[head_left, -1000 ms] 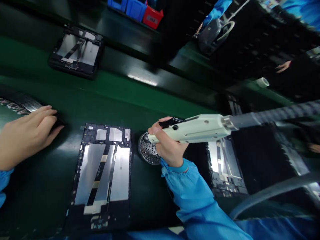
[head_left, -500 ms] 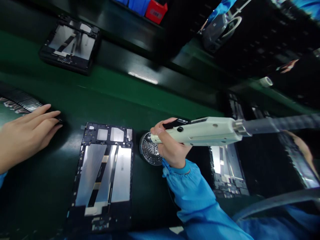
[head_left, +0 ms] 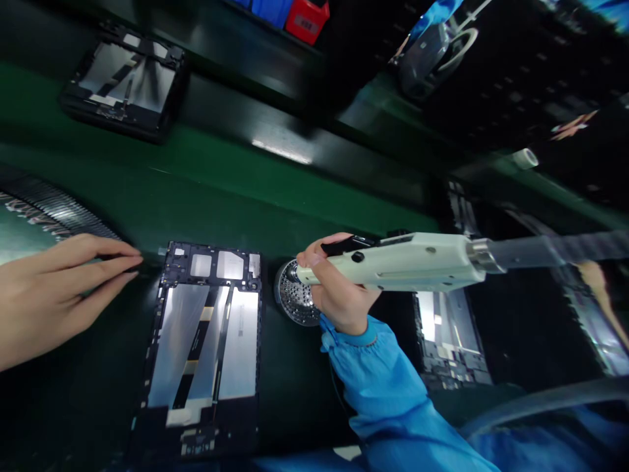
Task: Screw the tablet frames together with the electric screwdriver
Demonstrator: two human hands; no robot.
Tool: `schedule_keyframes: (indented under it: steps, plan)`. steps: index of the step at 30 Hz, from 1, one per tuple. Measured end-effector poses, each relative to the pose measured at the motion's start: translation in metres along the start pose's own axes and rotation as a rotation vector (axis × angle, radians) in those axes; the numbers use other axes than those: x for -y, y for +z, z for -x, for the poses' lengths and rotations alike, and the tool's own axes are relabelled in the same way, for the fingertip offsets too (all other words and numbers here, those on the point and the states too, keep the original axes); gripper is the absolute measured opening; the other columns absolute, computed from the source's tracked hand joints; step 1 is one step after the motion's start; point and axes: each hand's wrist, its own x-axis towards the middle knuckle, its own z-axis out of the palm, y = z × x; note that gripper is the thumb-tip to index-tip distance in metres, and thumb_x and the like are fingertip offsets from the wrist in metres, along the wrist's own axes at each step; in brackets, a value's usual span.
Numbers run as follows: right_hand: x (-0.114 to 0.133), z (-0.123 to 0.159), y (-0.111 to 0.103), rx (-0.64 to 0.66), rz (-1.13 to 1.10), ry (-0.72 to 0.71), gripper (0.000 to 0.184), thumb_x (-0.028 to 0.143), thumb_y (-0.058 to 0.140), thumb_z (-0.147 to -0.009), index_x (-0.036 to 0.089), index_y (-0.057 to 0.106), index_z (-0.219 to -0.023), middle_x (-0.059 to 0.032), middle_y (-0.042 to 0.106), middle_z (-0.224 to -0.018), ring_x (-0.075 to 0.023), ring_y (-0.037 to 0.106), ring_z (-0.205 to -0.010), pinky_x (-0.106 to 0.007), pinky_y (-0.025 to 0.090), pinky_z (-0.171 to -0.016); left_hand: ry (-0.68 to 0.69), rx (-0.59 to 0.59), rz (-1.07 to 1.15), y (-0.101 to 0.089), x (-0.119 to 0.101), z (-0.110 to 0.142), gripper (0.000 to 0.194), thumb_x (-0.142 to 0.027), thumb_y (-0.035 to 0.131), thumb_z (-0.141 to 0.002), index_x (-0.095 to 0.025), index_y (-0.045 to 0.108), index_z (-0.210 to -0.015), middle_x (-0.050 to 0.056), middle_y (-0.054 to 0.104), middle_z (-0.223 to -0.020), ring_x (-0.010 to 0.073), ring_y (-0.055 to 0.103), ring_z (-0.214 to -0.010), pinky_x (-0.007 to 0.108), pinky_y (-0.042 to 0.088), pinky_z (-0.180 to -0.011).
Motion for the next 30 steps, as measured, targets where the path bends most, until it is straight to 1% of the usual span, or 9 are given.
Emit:
schedule_keyframes:
  steps: [3,5,8,11,13,17,24,27,30]
  plan:
    - [-0.003,0.001,-0.003,0.009,0.052,-0.008,0.017,0.015,0.074,-0.077,0.023,0.065,-0.089,0.0045,0.056,-0.069,-0.0129,0.057,-0.061,-0.032,0.050,-0.058,0.116,-0.011,-0.019,0.007,-0.003,0.002,0.015,-0.026,0.071,-0.093,-0.027,0.072,-0.108,-0.010,0.073,-0.114,0.0123,0.071,-0.099,0.028,0.059,-0.092]
    - [-0.005,0.001,-0.004,0.004,0.083,-0.017,0.016,0.016,0.075,-0.077,0.023,0.065,-0.087,0.0042,0.056,-0.070,-0.0134,0.057,-0.062,-0.033,0.051,-0.059,0.133,-0.050,-0.045,0.011,-0.009,-0.003,0.013,-0.028,0.071,-0.093,-0.026,0.071,-0.106,-0.010,0.073,-0.111,0.0102,0.071,-0.094,0.024,0.059,-0.087]
    - [-0.006,0.001,-0.003,0.001,0.068,-0.033,0.016,0.014,0.074,-0.077,0.023,0.065,-0.088,0.0042,0.056,-0.070,-0.0136,0.058,-0.063,-0.033,0.051,-0.060,0.158,-0.028,-0.018,0.014,-0.025,-0.020,0.010,-0.028,0.065,-0.097,-0.020,0.071,-0.101,-0.004,0.073,-0.107,0.0099,0.071,-0.090,0.023,0.061,-0.086]
    - [-0.004,0.000,-0.001,-0.001,0.036,-0.031,0.017,0.013,0.073,-0.077,0.022,0.065,-0.089,0.0043,0.056,-0.070,-0.0132,0.057,-0.062,-0.032,0.050,-0.059,0.217,0.024,0.060,0.018,-0.041,-0.038,0.013,-0.021,0.059,-0.100,-0.015,0.070,-0.098,0.003,0.072,-0.105,0.0121,0.071,-0.091,0.025,0.061,-0.089]
    - [-0.002,0.000,0.000,-0.018,0.015,-0.020,0.018,0.012,0.072,-0.075,0.022,0.065,-0.088,0.0043,0.056,-0.069,-0.0129,0.057,-0.061,-0.031,0.049,-0.057,0.249,0.037,0.095,0.023,-0.047,-0.046,0.012,-0.019,0.059,-0.099,-0.013,0.069,-0.100,0.005,0.072,-0.105,0.0130,0.071,-0.092,0.025,0.061,-0.090]
    - [-0.002,0.000,0.002,-0.036,0.000,-0.007,0.020,0.011,0.072,-0.074,0.022,0.066,-0.089,0.0044,0.056,-0.069,-0.0124,0.056,-0.060,-0.030,0.048,-0.055,0.237,0.040,0.134,0.036,-0.051,-0.053,0.016,-0.021,0.056,-0.100,-0.013,0.070,-0.101,0.006,0.072,-0.105,0.0151,0.072,-0.092,0.025,0.061,-0.089]
    - [-0.007,0.002,0.001,-0.040,0.010,0.007,0.021,0.013,0.073,-0.076,0.023,0.064,-0.093,0.0035,0.058,-0.075,-0.0131,0.058,-0.065,-0.033,0.050,-0.060,0.186,0.051,0.219,0.057,-0.056,-0.055,0.019,-0.019,0.054,-0.099,-0.011,0.068,-0.109,0.009,0.071,-0.110,0.0170,0.072,-0.094,0.025,0.062,-0.085]
    - [-0.010,0.002,-0.001,-0.040,0.030,-0.002,0.022,0.015,0.074,-0.077,0.023,0.063,-0.095,0.0031,0.059,-0.077,-0.0140,0.060,-0.066,-0.034,0.051,-0.062,0.209,0.055,0.225,0.065,-0.059,-0.057,0.019,-0.018,0.054,-0.099,-0.012,0.070,-0.107,0.009,0.071,-0.111,0.0169,0.072,-0.096,0.025,0.062,-0.084]
    - [-0.008,0.002,0.000,-0.022,0.015,-0.019,0.023,0.014,0.072,-0.078,0.023,0.064,-0.098,0.0036,0.057,-0.074,-0.0138,0.060,-0.066,-0.033,0.051,-0.062,0.244,0.049,0.250,0.076,-0.062,-0.061,0.020,-0.018,0.053,-0.100,-0.011,0.072,-0.103,0.009,0.072,-0.112,0.0175,0.072,-0.098,0.027,0.061,-0.088]
